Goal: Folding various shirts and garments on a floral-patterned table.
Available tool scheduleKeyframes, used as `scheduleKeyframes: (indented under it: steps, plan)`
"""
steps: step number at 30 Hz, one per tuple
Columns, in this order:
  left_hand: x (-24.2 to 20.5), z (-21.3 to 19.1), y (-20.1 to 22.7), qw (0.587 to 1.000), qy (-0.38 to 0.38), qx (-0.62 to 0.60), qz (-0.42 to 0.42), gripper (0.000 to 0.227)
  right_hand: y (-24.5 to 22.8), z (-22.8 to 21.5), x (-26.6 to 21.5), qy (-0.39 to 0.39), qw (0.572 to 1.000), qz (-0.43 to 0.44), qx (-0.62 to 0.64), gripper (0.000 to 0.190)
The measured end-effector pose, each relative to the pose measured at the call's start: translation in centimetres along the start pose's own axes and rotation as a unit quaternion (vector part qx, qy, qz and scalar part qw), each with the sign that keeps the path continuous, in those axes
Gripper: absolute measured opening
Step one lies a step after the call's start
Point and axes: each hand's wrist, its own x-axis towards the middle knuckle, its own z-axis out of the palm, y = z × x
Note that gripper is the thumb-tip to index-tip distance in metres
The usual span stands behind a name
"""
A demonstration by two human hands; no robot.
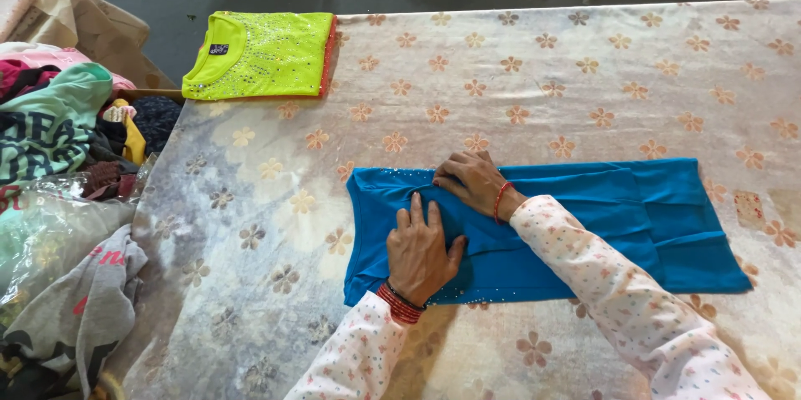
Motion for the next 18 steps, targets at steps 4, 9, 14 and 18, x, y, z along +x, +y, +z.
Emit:
scheduleKeyframes:
  steps: [4, 9, 14, 18]
  plan:
    - [0.0, 0.3, -0.2, 1.0, 0.01, 0.001, 0.011, 0.075, -1.2, -0.9, 1.3, -0.028, 0.999, 0.028, -0.002, 0.026]
    - [-0.1, -0.1, -0.2, 1.0, 0.016, -0.018, 0.017, 0.072, -2.2, -1.4, 2.5, -0.088, 0.995, 0.037, -0.005, 0.028]
    - [-0.1, -0.4, -0.3, 0.999, -0.021, -0.035, 0.002, 0.07, -1.7, -0.6, 3.0, -0.119, 0.992, 0.045, 0.027, 0.025]
    - [-0.2, -0.2, -0.3, 0.999, 0.025, -0.018, 0.013, 0.075, -1.4, 0.1, 3.1, -0.09, 0.996, 0.018, -0.014, 0.02]
